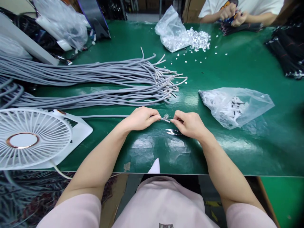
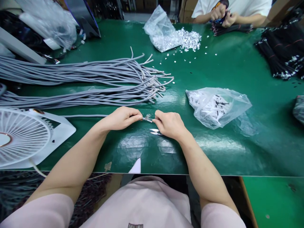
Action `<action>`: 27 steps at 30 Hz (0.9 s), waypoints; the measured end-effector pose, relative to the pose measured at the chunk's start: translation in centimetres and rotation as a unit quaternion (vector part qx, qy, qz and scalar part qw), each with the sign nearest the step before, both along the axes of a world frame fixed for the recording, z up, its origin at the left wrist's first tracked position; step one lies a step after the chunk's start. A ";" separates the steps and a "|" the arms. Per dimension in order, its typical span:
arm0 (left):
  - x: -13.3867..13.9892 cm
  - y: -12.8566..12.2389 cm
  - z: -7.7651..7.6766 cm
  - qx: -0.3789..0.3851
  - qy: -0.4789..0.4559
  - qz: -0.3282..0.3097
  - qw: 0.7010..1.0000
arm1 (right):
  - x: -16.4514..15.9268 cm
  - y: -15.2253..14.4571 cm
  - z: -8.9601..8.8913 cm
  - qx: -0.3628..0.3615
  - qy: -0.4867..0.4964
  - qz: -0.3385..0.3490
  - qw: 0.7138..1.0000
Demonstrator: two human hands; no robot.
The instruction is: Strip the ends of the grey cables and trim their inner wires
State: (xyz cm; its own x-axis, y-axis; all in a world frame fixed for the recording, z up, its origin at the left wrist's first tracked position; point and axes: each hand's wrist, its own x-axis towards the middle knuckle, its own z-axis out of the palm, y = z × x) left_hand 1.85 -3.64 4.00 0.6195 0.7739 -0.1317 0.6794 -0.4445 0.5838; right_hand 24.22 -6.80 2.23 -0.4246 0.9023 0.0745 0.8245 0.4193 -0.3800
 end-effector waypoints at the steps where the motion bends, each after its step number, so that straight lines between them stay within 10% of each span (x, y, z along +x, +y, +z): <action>1: 0.0 0.0 0.1 -0.004 0.003 -0.005 1.000 | 0.1 0.0 0.0 -0.005 0.005 0.009 1.000; 20: -0.6 0.2 -0.2 -0.080 -0.041 -0.077 0.993 | -0.4 0.0 0.0 -0.069 0.094 0.098 0.988; 27: -0.2 1.6 -2.2 -0.006 -0.051 0.043 0.998 | -0.4 -2.3 2.3 -0.075 0.275 0.200 0.937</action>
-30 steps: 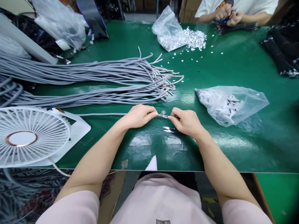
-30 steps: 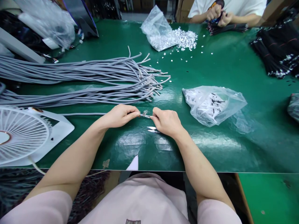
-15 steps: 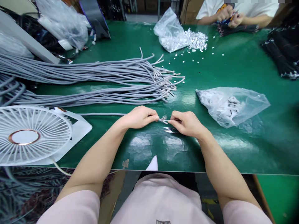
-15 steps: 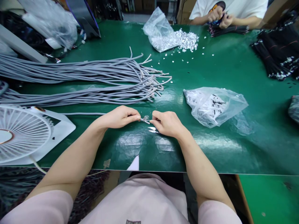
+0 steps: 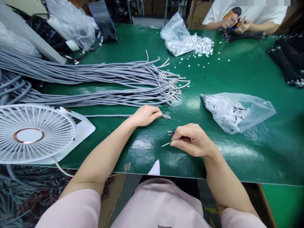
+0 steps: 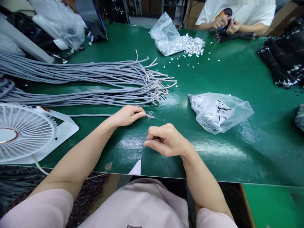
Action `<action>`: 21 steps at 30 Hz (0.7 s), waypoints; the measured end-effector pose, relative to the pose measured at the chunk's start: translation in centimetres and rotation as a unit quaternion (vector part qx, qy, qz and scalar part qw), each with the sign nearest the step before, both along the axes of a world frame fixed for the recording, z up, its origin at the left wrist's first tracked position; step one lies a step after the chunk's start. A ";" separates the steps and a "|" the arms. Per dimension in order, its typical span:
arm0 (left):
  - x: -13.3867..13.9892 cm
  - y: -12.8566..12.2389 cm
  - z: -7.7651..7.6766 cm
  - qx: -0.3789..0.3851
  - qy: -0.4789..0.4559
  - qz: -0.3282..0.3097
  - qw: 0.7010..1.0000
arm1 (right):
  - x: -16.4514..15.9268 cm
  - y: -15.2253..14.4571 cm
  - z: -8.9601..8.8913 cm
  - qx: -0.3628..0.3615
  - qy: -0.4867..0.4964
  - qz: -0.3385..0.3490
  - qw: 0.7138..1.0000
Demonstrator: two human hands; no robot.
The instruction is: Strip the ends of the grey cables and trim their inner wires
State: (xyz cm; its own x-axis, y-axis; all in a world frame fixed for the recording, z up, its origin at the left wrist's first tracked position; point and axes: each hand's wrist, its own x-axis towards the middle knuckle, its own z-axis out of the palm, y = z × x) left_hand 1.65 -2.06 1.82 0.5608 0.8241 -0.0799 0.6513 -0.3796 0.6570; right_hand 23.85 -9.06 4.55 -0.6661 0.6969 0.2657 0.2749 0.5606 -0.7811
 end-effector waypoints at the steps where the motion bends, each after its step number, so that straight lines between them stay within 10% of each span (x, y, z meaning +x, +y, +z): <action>1: 0.0 0.0 -0.1 -0.001 -0.015 0.003 1.000 | 0.3 0.0 0.1 0.008 0.004 -0.035 0.999; 7: 0.0 -1.2 1.2 -0.016 -0.047 -0.009 0.999 | 1.5 1.6 -1.0 0.044 -0.108 -0.250 0.961; 21: 0.1 -1.8 1.5 0.049 -0.052 -0.010 0.997 | 0.7 1.6 -1.8 0.088 -0.252 -0.246 0.932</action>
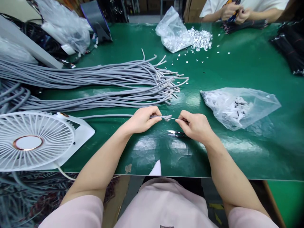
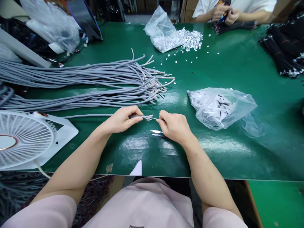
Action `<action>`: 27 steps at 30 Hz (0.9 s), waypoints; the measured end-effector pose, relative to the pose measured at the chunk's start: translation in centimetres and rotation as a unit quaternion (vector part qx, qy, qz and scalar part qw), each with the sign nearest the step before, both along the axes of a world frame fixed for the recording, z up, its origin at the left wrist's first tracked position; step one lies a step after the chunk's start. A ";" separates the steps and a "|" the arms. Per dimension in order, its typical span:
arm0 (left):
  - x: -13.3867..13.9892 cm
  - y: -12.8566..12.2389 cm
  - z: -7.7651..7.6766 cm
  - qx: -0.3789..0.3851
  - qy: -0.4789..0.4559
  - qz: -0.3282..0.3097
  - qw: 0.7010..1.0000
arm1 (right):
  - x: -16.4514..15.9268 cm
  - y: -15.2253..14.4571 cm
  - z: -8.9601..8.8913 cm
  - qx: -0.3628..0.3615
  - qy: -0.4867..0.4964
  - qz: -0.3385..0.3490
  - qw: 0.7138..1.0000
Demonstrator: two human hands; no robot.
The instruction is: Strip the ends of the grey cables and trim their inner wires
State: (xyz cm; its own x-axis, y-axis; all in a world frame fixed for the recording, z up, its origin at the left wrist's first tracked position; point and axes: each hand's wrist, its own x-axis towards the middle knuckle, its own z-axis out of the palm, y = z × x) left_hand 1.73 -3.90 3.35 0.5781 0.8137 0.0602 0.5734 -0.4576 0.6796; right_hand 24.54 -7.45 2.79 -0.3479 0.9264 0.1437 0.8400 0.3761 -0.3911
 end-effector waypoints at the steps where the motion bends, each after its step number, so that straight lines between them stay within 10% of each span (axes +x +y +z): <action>1: 0.0 0.0 0.1 -0.002 0.000 0.000 1.000 | 0.0 0.0 0.0 -0.002 -0.002 0.001 1.000; 18: 0.1 -0.2 -0.1 -0.034 -0.029 0.028 0.999 | -1.2 0.1 -1.0 -0.041 0.126 -0.009 0.991; 27: 0.1 0.2 -0.8 -0.013 -0.071 0.093 0.993 | -3.2 0.5 -2.2 -0.191 0.365 -0.079 0.908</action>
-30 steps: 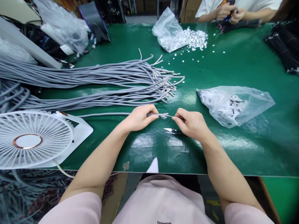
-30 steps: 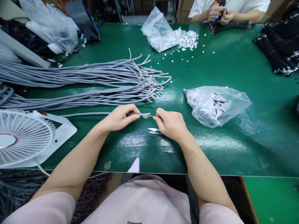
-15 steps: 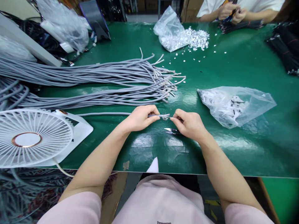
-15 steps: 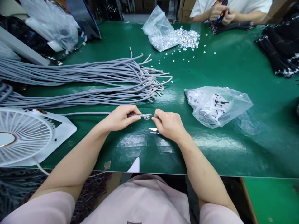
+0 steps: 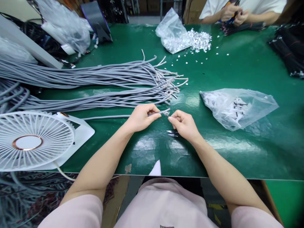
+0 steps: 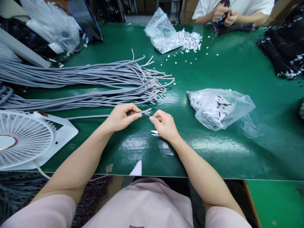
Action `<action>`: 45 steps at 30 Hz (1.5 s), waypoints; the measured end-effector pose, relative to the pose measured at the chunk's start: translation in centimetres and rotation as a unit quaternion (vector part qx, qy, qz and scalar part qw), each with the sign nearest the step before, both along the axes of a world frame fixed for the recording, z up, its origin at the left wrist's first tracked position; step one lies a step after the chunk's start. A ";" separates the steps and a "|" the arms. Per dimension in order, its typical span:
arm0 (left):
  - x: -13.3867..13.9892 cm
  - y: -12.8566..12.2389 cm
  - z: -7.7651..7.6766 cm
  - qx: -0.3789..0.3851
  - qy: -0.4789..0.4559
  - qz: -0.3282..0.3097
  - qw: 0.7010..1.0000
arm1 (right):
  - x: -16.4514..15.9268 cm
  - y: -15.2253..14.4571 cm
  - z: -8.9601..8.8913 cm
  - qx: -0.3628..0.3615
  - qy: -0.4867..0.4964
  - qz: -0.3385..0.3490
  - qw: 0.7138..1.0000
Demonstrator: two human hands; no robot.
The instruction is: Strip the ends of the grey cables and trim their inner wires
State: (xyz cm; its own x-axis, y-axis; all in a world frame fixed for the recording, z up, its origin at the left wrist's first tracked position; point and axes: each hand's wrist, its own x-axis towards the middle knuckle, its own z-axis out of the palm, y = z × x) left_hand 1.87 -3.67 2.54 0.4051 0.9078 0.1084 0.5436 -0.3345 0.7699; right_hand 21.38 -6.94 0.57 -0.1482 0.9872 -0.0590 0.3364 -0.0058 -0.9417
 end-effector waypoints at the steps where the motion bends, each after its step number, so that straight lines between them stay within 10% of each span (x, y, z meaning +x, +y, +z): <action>1: 0.0 0.0 0.0 0.005 0.002 0.000 1.000 | 0.1 0.1 0.0 -0.007 0.005 0.002 1.000; 16: 0.3 -0.4 -0.2 0.085 0.078 -0.009 0.993 | 0.4 0.3 0.2 -0.037 0.016 0.014 0.999; 25: 0.7 -0.1 -1.0 0.061 0.108 -0.015 0.992 | 2.0 0.5 2.3 -0.038 0.258 -0.042 0.965; 33: -0.1 0.1 0.7 0.026 0.044 0.002 0.999 | 2.2 0.6 1.3 0.036 0.030 0.003 0.999; 45: 0.1 0.0 0.8 -0.010 0.106 -0.013 0.994 | 1.5 -0.2 1.2 0.145 -0.198 0.026 0.969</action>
